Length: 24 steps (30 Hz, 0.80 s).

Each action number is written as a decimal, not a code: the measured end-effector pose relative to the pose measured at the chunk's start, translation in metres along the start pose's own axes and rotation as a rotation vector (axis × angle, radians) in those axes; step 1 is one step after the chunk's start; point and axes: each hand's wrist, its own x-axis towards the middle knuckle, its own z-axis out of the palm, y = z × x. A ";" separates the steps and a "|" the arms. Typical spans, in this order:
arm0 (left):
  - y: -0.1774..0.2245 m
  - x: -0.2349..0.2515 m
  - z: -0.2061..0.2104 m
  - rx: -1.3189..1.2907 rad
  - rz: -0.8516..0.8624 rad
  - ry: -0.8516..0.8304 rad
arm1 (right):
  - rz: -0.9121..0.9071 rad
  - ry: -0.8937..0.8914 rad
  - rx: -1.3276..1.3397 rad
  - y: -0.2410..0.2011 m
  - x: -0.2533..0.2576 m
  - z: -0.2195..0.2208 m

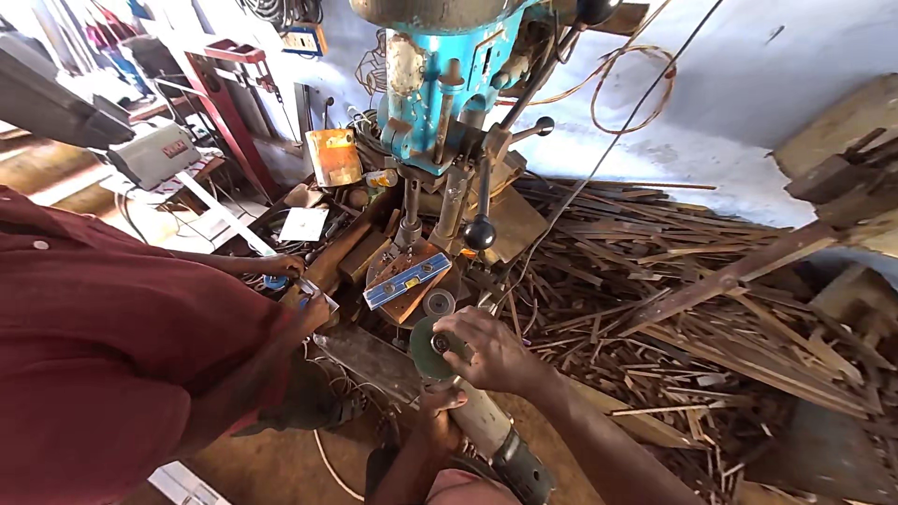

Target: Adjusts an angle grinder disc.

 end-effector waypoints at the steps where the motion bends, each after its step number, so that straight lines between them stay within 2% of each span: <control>1: 0.000 0.000 0.001 0.002 -0.005 0.004 | -0.004 0.003 -0.024 0.000 0.000 0.001; 6: 0.001 -0.002 -0.001 0.002 -0.023 0.017 | 0.090 0.013 -0.062 -0.001 -0.001 -0.002; 11: 0.000 -0.001 0.000 0.012 0.016 0.002 | -0.006 0.005 -0.051 0.001 -0.003 0.002; 16: 0.003 -0.001 0.003 0.041 -0.012 0.052 | 0.092 0.087 -0.099 0.000 -0.001 0.002; 21: 0.002 -0.001 0.003 0.046 0.002 0.075 | 0.002 0.005 -0.060 0.001 -0.001 0.001; 24: 0.002 0.000 0.002 0.036 -0.011 0.093 | 0.024 0.070 -0.113 0.003 -0.001 0.003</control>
